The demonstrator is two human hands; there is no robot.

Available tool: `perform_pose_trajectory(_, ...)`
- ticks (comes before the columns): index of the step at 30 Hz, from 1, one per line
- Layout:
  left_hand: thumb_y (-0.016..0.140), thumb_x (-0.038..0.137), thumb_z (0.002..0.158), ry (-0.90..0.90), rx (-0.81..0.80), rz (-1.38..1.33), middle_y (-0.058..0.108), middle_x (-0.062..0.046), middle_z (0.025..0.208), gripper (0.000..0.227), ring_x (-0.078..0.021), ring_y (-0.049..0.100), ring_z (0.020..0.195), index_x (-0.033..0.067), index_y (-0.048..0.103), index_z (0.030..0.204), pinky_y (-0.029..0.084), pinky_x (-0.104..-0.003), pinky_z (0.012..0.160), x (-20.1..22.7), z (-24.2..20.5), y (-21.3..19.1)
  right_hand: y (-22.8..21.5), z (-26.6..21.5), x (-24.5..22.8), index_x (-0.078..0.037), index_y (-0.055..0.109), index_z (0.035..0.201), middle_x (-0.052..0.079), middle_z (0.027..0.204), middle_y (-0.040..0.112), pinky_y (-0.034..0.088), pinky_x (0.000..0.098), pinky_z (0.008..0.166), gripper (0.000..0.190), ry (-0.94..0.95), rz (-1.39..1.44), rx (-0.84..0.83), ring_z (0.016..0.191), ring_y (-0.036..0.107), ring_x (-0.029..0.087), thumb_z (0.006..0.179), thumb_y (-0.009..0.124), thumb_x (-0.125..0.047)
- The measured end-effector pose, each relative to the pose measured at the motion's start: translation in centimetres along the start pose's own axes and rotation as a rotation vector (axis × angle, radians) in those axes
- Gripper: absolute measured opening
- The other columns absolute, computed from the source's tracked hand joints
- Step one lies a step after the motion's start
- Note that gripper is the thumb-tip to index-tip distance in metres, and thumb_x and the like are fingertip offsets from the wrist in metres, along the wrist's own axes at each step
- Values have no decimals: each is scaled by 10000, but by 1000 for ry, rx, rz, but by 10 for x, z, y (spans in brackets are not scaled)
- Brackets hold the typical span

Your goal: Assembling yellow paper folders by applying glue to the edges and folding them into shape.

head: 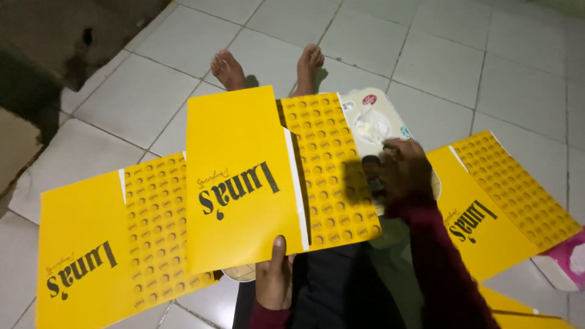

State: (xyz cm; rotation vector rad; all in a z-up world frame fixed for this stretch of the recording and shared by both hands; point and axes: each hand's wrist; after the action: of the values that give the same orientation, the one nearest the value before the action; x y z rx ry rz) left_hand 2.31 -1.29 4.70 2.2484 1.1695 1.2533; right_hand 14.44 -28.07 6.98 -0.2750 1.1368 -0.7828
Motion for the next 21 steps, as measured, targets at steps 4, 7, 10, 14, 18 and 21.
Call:
perform_pose_trajectory(4, 561, 116, 929, -26, 24, -4, 627, -277, 1338, 517, -369, 600, 1247, -113, 536, 1392, 437, -488, 1126, -6, 6, -5, 40, 58, 83, -37, 728, 1070, 133, 1037, 628, 447, 404, 888, 268, -267, -566, -36, 961, 531, 283, 896, 720, -240)
perform_pose_trajectory(7, 568, 98, 932, -16, 9, -25, 644, -286, 1310, 484, -370, 621, 1229, -125, 551, 1361, 450, -503, 1139, -8, 8, -8, 51, 72, 111, -120, 773, 995, 112, 1055, 607, 436, 419, 931, 295, 49, -557, -165, 1032, 537, 304, 903, 730, -397)
perform_pose_trajectory(10, 591, 124, 924, -23, 3, -7, 665, -291, 1298, 458, -372, 645, 1235, -135, 578, 1301, 446, -520, 1159, -14, 14, -17, 39, 69, 98, -72, 724, 861, 94, 1015, 625, 489, 369, 886, 144, -62, -209, -56, 983, 581, 257, 912, 785, -192)
perform_pose_trajectory(14, 573, 108, 940, -19, -10, -4, 675, -305, 1271, 439, -379, 666, 1198, -153, 578, 1294, 471, -523, 1144, -13, 13, -15, 16, 73, 77, -105, 730, 888, 104, 1111, 683, 483, 431, 944, 107, 29, -119, -293, 1082, 606, 307, 801, 782, -139)
perform_pose_trajectory(18, 562, 121, 935, -20, -5, -3, 645, -297, 1334, 491, -387, 643, 1240, -112, 534, 1366, 463, -525, 1143, -11, 12, -10, 26, 85, 65, -70, 692, 893, 103, 1051, 671, 553, 370, 806, 133, 92, 16, -217, 918, 629, 247, 944, 746, -180)
perform_pose_trajectory(21, 572, 133, 929, -14, -19, 6, 649, -282, 1344, 512, -380, 643, 1241, -89, 530, 1389, 464, -524, 1137, -11, 11, -12, 52, 103, 97, -66, 657, 1011, 87, 1029, 592, 488, 361, 798, 125, -54, -232, 40, 912, 561, 231, 957, 752, -127)
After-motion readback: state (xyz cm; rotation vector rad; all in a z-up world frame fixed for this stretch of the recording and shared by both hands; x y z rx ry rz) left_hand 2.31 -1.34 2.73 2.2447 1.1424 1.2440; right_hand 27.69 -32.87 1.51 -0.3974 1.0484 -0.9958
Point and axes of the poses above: each hand's wrist, its own z-axis towards the middle knuckle, its own y-axis out of the palm, x = y × z
